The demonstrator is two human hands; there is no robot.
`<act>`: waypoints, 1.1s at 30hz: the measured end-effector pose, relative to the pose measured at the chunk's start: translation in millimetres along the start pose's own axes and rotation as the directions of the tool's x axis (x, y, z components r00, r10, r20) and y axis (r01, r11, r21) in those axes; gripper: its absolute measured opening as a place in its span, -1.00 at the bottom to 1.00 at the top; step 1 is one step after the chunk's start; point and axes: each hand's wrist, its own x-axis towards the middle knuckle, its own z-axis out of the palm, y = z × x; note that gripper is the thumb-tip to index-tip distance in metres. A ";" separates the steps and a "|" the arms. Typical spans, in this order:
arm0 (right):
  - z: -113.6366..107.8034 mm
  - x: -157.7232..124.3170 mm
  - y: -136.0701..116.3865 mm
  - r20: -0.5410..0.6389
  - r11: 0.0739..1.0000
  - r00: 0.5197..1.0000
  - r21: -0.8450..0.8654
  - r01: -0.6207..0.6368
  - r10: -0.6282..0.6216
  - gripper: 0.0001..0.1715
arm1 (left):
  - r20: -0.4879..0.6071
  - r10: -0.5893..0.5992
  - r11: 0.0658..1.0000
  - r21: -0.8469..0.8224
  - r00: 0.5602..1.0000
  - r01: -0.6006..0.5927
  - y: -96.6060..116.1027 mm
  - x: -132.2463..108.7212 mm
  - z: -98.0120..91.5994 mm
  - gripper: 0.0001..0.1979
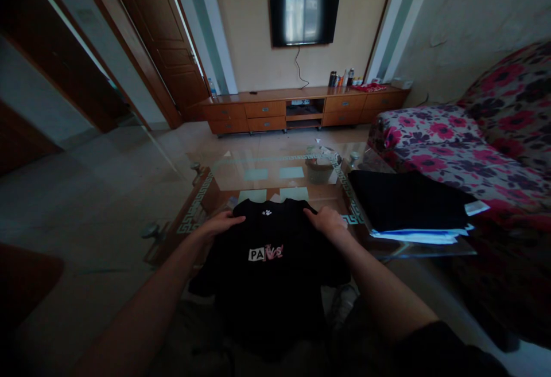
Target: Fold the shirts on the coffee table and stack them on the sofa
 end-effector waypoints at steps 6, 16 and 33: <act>-8.9 -9.8 3.2 0.144 0.992 0.989 -0.114 0.050 -0.033 -0.39 | 0.131 -0.020 1.000 0.022 0.991 0.017 -2.6 -3.7 3.6 -0.72; -5.2 -15.6 33.8 0.151 0.993 0.984 -0.054 0.105 -0.096 -0.54 | 0.073 0.047 0.995 0.082 0.996 -0.053 -11.2 -16.2 -7.3 -0.91; -2.4 -60.1 80.6 -0.021 0.998 1.000 -0.057 -0.010 0.009 -0.73 | -0.099 0.231 0.962 0.172 0.968 -0.212 -30.4 -83.9 -24.1 -0.82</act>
